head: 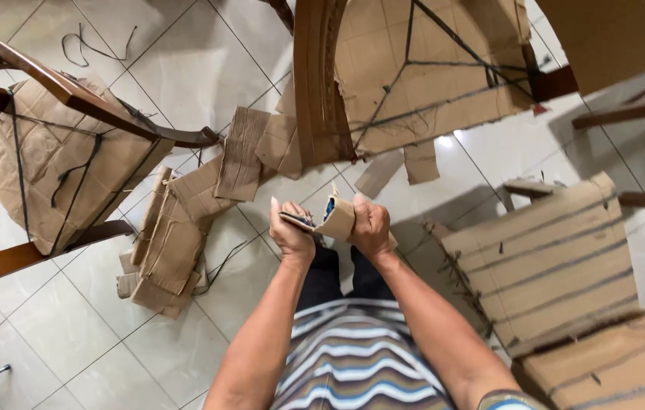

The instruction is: Wrapping wooden chairs with cardboard and securing them with string for transport.

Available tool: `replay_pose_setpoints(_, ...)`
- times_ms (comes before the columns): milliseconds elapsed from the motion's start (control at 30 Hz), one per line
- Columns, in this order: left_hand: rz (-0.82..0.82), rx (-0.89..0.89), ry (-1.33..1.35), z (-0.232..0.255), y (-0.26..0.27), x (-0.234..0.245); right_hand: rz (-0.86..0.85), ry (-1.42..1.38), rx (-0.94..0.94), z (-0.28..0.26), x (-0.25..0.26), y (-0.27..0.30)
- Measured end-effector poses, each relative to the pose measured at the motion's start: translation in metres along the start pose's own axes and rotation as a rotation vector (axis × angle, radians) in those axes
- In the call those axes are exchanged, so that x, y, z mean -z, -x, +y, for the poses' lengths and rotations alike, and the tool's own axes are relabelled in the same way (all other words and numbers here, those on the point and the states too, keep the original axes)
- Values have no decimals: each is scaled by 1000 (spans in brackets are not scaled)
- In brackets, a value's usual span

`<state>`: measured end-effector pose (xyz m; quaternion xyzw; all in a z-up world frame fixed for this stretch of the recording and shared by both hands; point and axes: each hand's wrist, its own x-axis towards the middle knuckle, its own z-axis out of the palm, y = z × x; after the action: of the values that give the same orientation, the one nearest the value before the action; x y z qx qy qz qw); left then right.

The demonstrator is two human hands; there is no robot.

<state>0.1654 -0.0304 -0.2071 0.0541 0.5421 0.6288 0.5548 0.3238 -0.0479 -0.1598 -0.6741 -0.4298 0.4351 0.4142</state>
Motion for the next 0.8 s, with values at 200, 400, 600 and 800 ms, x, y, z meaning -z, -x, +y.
replay_pose_setpoints(200,22,-95,118,-11,-52,-36,31,-43,140,55,-32,-74)
replay_pose_setpoints(400,-130,-176,76,-35,-122,-42,-4,-225,320,107,-66,-148)
replay_pose_setpoints(600,-238,10,535,-53,-142,-63,-110,-339,506,119,-88,-190)
replay_pose_setpoints(800,37,-831,-958,-90,-151,-32,-50,-418,569,142,-110,-204)
